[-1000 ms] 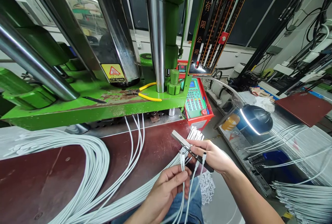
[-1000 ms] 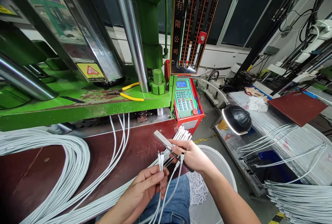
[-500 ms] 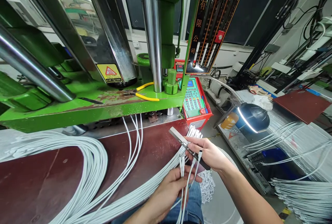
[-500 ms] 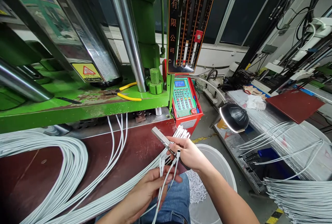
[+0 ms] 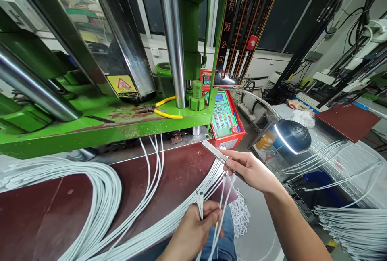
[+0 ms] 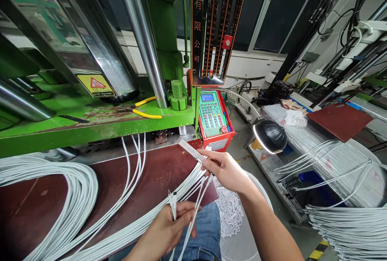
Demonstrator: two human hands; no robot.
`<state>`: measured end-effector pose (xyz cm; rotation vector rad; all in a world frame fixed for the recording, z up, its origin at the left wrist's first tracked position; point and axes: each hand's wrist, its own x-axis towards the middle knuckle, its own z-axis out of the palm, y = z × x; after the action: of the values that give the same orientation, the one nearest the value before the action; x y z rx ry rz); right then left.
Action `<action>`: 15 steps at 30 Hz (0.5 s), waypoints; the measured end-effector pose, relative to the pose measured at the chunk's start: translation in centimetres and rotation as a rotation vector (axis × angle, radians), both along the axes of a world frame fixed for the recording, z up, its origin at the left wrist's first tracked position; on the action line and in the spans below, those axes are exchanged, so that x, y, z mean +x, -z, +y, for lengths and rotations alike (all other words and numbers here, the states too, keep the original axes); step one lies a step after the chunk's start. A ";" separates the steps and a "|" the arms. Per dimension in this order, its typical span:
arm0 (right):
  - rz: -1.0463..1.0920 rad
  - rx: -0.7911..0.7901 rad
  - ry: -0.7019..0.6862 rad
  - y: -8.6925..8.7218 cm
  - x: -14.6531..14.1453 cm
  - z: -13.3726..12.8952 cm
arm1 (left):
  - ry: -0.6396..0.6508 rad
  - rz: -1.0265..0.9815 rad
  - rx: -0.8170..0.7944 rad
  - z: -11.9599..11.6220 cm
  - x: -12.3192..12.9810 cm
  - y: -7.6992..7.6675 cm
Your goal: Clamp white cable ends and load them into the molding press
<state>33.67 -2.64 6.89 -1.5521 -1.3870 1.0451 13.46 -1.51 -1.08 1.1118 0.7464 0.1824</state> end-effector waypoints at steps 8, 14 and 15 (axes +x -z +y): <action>-0.020 -0.096 -0.004 1.4 0.1 -0.3 | -0.039 0.008 0.256 1.1 -0.9 -0.9; 0.055 -0.116 -0.048 1.6 -0.2 -0.1 | -0.020 0.075 0.302 0.6 -0.8 -0.5; 0.056 -0.121 -0.044 1.5 -0.3 -0.1 | -0.017 0.073 0.299 0.6 -0.8 -0.5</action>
<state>33.41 -2.73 5.34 -1.5721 -1.3459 1.2097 12.63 -0.93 -0.62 1.4023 0.8108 0.2758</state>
